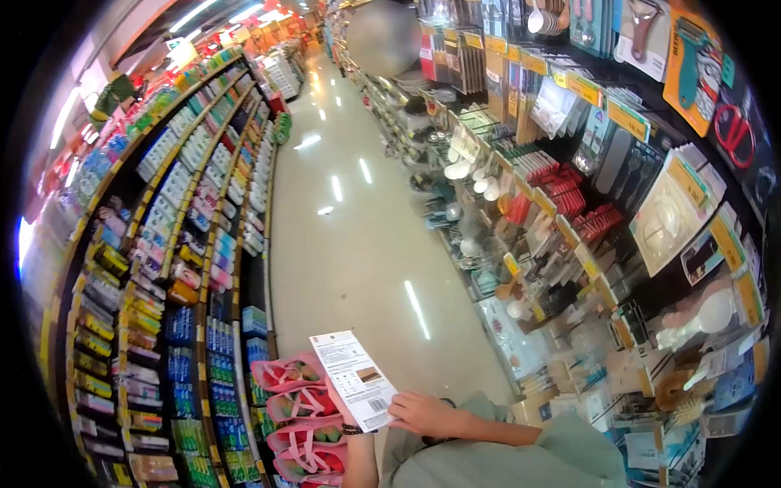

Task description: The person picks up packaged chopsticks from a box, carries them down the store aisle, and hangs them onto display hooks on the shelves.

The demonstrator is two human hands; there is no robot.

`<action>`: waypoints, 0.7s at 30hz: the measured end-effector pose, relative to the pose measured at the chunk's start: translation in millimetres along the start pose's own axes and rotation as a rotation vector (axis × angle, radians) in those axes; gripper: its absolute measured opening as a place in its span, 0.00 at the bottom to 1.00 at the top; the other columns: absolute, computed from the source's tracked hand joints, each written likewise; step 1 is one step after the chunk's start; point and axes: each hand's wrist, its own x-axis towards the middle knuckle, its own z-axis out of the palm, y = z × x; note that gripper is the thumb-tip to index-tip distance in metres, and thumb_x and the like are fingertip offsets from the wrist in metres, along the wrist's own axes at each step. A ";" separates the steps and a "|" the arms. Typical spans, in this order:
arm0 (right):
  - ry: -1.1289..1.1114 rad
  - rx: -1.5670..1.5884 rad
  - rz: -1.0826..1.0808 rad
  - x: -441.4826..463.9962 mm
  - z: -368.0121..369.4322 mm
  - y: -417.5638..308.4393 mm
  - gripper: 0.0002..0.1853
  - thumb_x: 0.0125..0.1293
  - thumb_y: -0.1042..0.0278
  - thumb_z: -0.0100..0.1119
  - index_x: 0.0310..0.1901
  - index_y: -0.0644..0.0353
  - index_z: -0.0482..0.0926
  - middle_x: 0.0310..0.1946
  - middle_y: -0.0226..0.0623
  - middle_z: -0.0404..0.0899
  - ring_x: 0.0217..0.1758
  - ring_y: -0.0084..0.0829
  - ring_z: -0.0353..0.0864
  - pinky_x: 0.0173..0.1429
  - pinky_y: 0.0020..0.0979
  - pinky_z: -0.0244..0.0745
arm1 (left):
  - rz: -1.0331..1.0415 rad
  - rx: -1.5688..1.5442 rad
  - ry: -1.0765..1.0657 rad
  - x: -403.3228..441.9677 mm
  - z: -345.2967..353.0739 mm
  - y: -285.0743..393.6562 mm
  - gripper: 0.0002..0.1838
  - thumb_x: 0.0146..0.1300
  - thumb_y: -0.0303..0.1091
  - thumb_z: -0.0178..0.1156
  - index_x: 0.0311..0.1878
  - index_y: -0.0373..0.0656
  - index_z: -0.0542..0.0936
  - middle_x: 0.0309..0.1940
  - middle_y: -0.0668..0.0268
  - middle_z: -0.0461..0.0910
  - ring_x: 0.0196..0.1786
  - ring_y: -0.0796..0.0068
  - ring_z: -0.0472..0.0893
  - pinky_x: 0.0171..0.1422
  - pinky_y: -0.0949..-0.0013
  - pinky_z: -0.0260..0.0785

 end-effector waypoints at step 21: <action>0.275 0.155 0.559 251.0 -127.5 314.2 0.26 0.68 0.62 0.62 0.64 0.64 0.68 0.61 0.49 0.71 0.65 0.49 0.72 0.65 0.39 0.72 | 0.149 0.363 -0.439 491.7 272.0 -24.7 0.24 0.75 0.39 0.52 0.69 0.38 0.69 0.56 0.65 0.77 0.52 0.75 0.78 0.56 0.69 0.73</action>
